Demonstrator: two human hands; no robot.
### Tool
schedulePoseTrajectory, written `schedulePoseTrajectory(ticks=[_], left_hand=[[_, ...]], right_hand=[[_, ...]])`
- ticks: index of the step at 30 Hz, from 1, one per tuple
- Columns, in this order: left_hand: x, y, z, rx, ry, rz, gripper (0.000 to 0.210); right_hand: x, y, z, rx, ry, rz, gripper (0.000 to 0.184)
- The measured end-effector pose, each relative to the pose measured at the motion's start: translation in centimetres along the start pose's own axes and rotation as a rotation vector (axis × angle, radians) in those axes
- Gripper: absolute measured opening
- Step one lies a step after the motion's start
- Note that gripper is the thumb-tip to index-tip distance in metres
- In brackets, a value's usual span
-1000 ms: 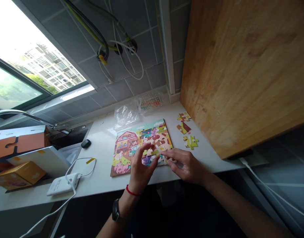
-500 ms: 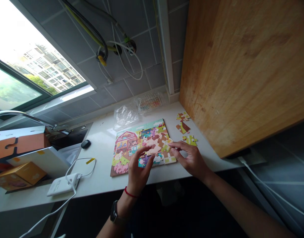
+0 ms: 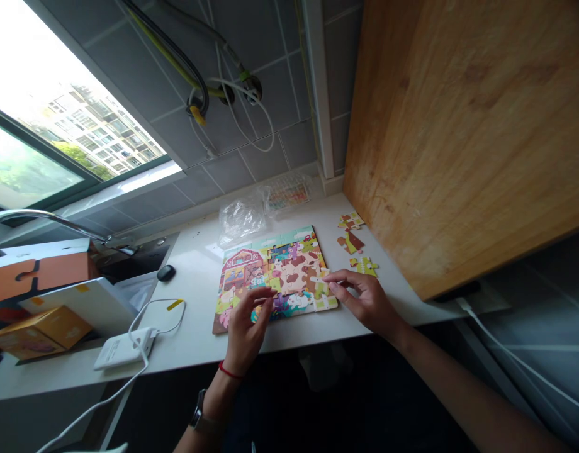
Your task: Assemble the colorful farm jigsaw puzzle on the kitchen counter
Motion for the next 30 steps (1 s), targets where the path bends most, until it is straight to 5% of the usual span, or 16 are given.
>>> schedulePoseTrajectory(ticks=[10, 17, 22, 30], left_hand=[[0.6, -0.5, 1.1, -0.099, -0.004, -0.043, 0.028], [0.0, -0.8, 3.0, 0.199, -0.222, -0.246, 0.058], [-0.8, -0.6, 3.3, 0.265, -0.305, -0.176, 0.043], [-1.3, -0.3, 2.6, 0.284, -0.342, -0.255, 0.046]], right_hand=[[-0.9, -1.3, -1.7, -0.046, 0.157, -0.168, 0.037], [-3.1, -4.9, -2.3, -0.172, 0.266, -0.33, 0.054], [-4.2, -6.7, -2.3, -0.249, 0.303, -0.441, 0.059], [-4.8, -7.9, -2.6, -0.379, 0.333, -0.529, 0.057]])
Point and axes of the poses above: each hand's wrist, its own x-axis towards the middle knuckle, its own y-axis out of the back of the hand, z = x × y, the point moved 8 cm from there along x, towards the middle knuckle, and after that the axes turned 10 degrees about -y, right-handed, at the moved point
